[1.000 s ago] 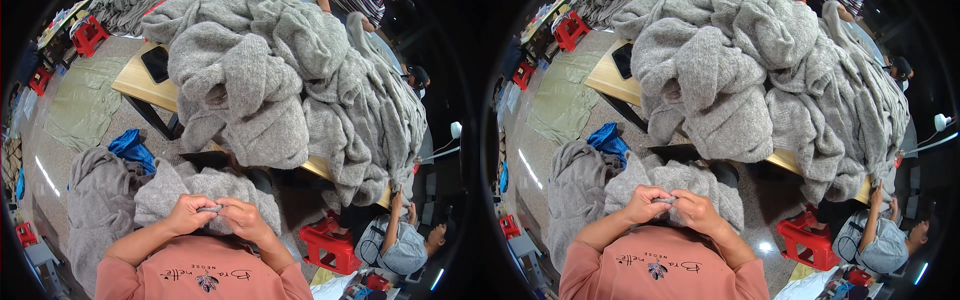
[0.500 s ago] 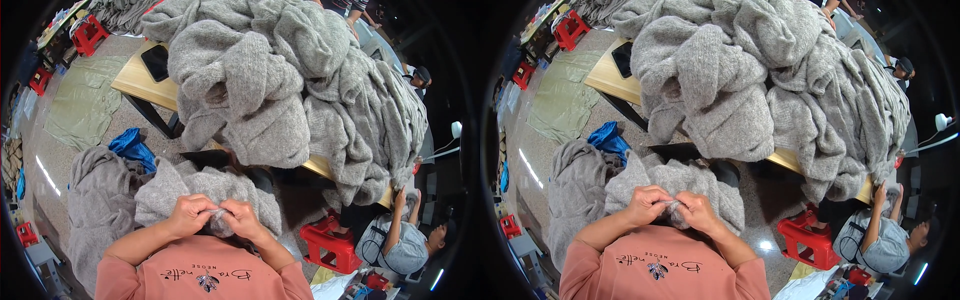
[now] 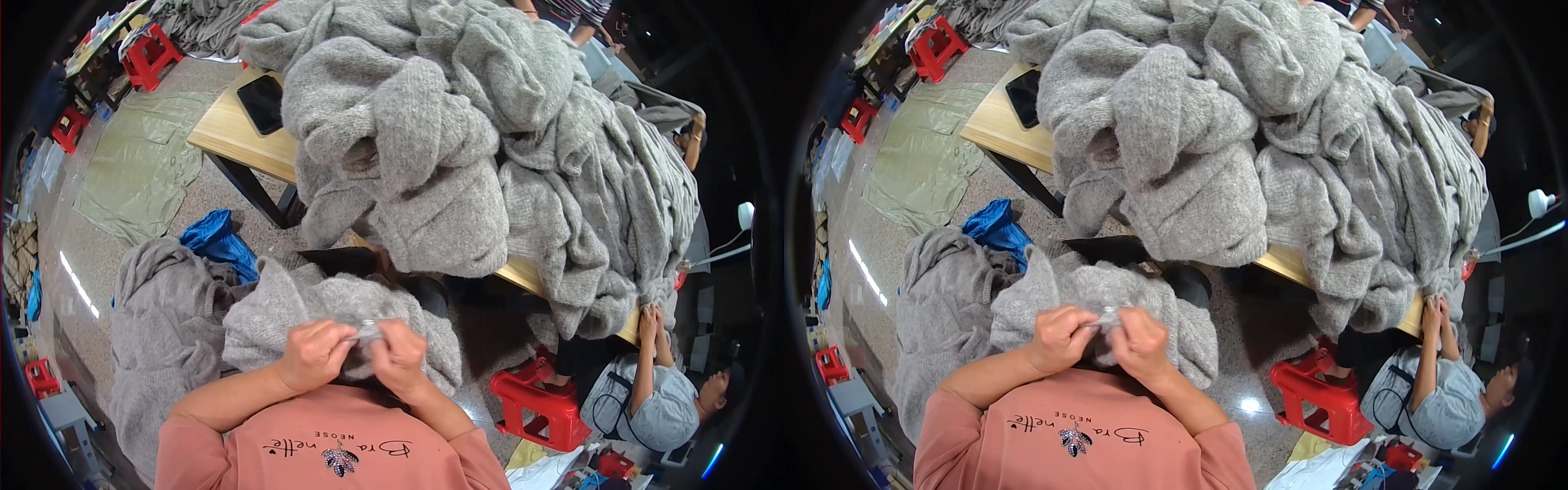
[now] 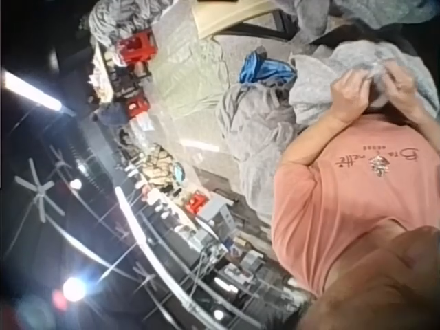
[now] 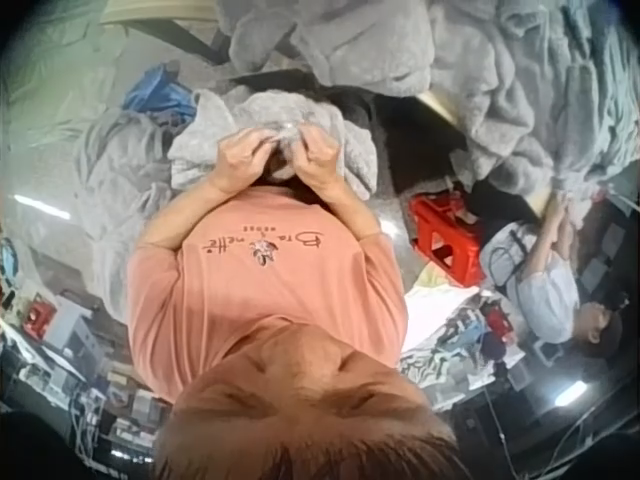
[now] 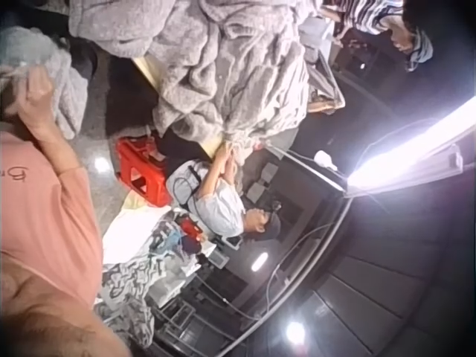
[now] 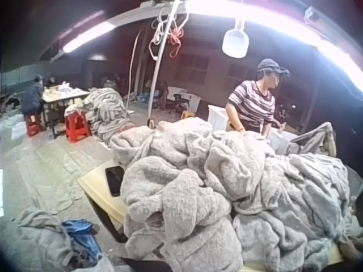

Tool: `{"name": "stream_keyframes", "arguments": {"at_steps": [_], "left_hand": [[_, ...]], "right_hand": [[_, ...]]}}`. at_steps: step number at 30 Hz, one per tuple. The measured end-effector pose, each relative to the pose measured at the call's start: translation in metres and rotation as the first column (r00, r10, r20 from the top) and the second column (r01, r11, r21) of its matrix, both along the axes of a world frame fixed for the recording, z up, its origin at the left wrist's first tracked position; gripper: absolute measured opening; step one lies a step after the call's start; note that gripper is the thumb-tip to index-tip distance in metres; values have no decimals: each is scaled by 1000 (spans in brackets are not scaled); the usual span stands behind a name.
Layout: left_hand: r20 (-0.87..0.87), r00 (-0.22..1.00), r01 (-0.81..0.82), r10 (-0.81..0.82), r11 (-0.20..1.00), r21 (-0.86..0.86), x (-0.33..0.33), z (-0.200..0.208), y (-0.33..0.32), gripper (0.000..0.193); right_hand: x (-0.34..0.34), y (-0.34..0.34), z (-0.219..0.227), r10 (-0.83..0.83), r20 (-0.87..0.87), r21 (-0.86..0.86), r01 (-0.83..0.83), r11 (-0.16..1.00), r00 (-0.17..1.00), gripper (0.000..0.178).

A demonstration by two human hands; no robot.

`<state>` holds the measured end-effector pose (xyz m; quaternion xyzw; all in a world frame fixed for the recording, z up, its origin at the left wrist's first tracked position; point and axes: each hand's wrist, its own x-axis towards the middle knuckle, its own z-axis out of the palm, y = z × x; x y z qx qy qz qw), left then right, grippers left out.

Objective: Inspecting and folding large knitted fabric pieces on a factory work table.

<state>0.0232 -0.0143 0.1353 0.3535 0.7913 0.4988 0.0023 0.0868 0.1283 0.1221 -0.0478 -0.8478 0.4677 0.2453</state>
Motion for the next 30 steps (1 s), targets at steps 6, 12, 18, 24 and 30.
{"name": "stream_keyframes", "arguments": {"at_steps": [6, 12, 18, 24, 30], "left_hand": [[287, 958, 26, -15, 999, -36, -26, -1, -17, 5], [431, 901, 65, -50, 998, -20, -13, -2, -5, 11], [542, 836, 114, -84, 993, -21, -11, 5, -3, 8], [910, 393, 39, -133, 991, 127, -24, 1, -4, 3], [938, 293, -287, -187, 918, 273, -35, 3, 4, 12]], "right_hand": [[3, 40, -8, -119, 57, 109, 112, 988, 991, 15], [-1, 24, 27, 183, 149, 232, -215, 949, 972, 28], [-6, 7, 8, 313, -72, 10, -313, 950, 947, 12], [6, 16, 1, -110, -70, -79, 104, 991, 991, 18], [33, 5, -27, -37, 350, 102, 1, 995, 936, 25]]}}
